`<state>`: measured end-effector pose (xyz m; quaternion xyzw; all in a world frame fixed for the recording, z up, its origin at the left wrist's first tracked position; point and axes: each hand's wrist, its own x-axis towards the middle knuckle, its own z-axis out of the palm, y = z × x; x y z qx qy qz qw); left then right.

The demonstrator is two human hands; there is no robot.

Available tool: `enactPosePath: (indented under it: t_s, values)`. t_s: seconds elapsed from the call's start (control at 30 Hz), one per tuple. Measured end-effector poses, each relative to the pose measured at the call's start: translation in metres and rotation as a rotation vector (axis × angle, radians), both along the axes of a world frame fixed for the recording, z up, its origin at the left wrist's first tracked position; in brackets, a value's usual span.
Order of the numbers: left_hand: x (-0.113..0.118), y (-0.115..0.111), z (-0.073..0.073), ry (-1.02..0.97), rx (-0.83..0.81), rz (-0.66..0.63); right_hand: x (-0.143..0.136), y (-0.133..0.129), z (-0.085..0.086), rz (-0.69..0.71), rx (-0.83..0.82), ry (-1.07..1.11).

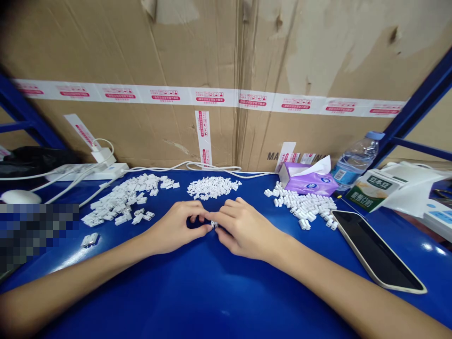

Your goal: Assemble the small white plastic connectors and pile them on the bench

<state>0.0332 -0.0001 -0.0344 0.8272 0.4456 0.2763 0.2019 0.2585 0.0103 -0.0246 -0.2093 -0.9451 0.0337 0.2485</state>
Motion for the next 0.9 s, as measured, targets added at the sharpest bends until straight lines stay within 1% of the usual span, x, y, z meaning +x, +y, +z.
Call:
enactPosePath:
  t_s: [0.13, 0.23, 0.37, 0.53, 0.67, 0.9]
  values:
    - [0.0, 0.0, -0.001, -0.011, -0.01, -0.001, 0.0, 0.006, -0.005, -0.033, -0.234, 0.163]
    - [0.0, 0.0, 0.0, -0.007, -0.016, 0.002, 0.0, 0.008, -0.008, -0.07, -0.328, 0.214]
    - [0.0, 0.0, 0.001, -0.001, -0.012, 0.006, 0.002, 0.011, -0.007, -0.089, -0.364, 0.235]
    - [0.001, -0.001, 0.002, 0.004, -0.013, 0.002, 0.006, 0.013, -0.005, -0.039, -0.356, 0.173]
    - [0.002, -0.002, 0.003, 0.021, -0.001, 0.003, 0.006, 0.014, -0.006, -0.026, -0.367, 0.164]
    - [0.002, -0.003, 0.003, 0.054, 0.014, 0.008, 0.001, 0.014, -0.01, -0.08, -0.415, 0.208]
